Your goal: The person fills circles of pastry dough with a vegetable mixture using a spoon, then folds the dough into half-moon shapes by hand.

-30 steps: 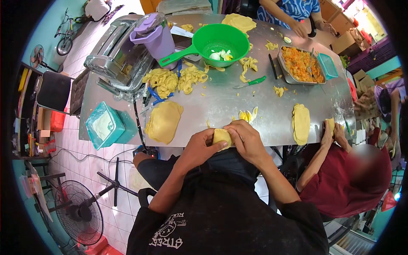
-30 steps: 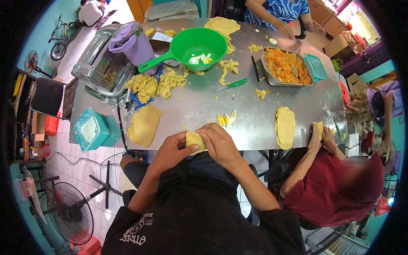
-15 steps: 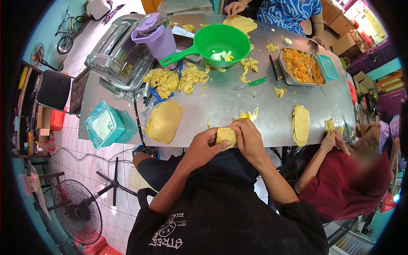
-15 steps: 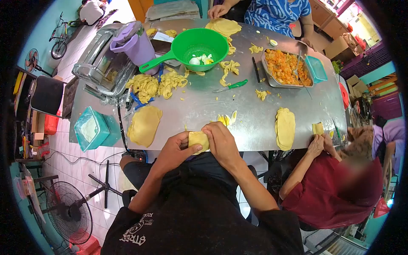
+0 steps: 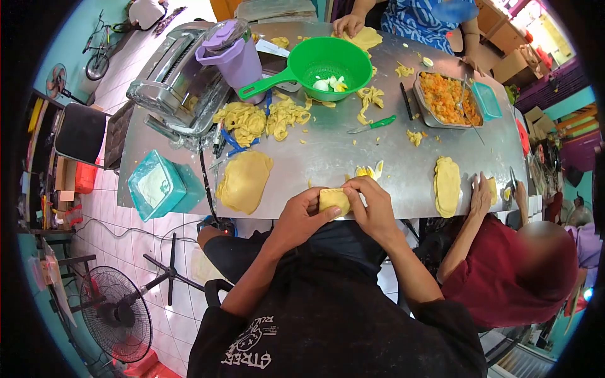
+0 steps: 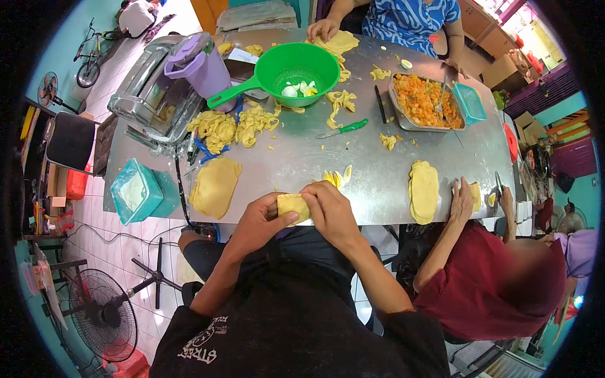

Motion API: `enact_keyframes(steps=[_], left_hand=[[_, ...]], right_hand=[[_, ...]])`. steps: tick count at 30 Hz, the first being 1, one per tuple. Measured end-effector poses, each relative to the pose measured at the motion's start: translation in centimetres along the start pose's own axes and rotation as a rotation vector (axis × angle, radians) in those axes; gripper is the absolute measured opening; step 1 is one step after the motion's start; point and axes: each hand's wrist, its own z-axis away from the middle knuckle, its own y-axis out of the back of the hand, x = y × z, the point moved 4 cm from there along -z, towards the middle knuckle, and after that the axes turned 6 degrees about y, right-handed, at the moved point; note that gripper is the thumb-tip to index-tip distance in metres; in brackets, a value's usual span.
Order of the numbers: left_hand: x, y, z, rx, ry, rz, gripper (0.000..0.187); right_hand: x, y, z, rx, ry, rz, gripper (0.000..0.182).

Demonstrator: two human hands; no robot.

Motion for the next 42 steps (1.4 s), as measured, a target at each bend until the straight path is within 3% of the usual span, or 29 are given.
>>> enact_keyframes(steps=[3, 16, 18, 22, 28, 33, 36, 39, 42], left_hand=[[0.1, -0.2, 0.3, 0.015, 0.027, 0.048, 0.038], [7.0, 1.0, 0.7, 0.109, -0.156, 0.053, 0.041], [7.7, 1.1, 0.4, 0.115, -0.213, 0.065, 0.041], [8.9, 0.5, 0.5, 0.136, -0.248, 0.103, 0.040], [9.0, 0.9, 0.5, 0.156, -0.297, 0.182, 0.039], [8.9, 0.8, 1.0, 0.171, -0.340, 0.183, 0.039], [8.1, 0.4, 0.9, 0.162, -0.335, 0.202, 0.039], [7.5, 0.0, 1.0, 0.171, -0.322, 0.206, 0.039], [7.1, 0.1, 1.0, 0.209, -0.305, 0.221, 0.038]], right_hand=[[-0.5, -0.2, -0.2, 0.074, 0.057, 0.069, 0.013], [-4.0, 2.5, -6.3, -0.011, 0.011, -0.218, 0.017], [-5.5, 2.9, -7.0, -0.004, 0.226, 0.113, 0.015], [-6.4, 2.7, -7.9, 0.105, 0.313, 0.189, 0.014], [-7.5, 3.5, -8.4, 0.094, 0.333, 0.063, 0.014], [-6.6, 3.6, -8.4, 0.009, 0.149, -0.127, 0.014], [-7.4, 3.5, -7.9, 0.066, 0.301, 0.129, 0.013], [-6.5, 3.0, -7.3, 0.088, 0.168, 0.054, 0.014], [-6.4, 3.1, -7.3, 0.075, 0.189, -0.011, 0.016]])
